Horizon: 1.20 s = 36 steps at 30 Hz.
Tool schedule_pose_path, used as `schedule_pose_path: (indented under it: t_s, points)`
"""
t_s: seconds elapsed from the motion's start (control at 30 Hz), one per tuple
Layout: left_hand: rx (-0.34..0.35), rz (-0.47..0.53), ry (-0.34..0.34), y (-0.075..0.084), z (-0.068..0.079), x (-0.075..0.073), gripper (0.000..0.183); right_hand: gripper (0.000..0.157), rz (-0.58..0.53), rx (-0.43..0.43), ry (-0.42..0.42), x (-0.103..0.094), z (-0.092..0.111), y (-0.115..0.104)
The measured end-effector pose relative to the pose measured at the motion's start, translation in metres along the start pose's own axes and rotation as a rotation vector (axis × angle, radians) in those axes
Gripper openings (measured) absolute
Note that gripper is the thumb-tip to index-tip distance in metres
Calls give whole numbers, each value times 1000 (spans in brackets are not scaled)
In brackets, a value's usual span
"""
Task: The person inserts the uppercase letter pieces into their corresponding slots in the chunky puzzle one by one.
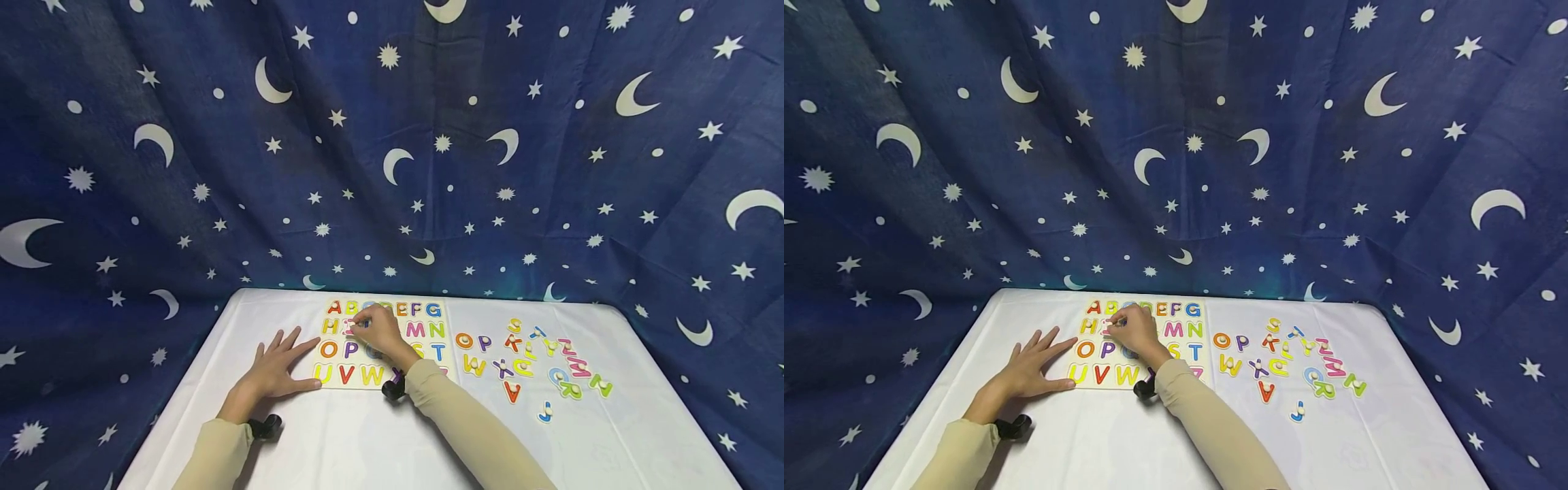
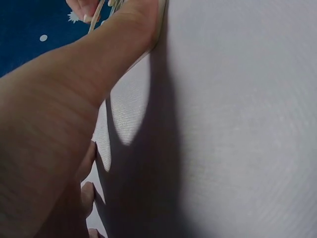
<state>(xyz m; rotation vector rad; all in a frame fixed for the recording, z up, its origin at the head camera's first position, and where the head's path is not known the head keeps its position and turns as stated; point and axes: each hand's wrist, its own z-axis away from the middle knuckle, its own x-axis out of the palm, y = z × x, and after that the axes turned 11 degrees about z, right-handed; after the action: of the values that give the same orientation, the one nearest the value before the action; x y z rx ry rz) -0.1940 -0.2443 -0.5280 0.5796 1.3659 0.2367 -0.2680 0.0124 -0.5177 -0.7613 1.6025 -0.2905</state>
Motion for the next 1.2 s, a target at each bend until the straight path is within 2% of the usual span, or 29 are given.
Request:
schedule_pose_path:
  t_s: [0.27, 0.47, 0.83, 1.07, 1.2]
  points:
    - [34, -1, 31, 0, 0, 1, 102, 5, 110, 84, 52, 16, -8, -3]
    - [43, 0, 36, 0, -1, 4, 101, 6, 182, 79, 53, 22, -8, -6]
    - [51, 1, 40, 3, 2, -1, 100, 6, 210, 102, 53, 27, -11, -9]
    - [48, 2, 36, 6, 4, -2, 101, 7, 215, 66, 60, 25, -9, -8]
    - [49, 11, 32, 6, 5, -3, 104, 13, 223, 11, 24, 18, -7, -7]
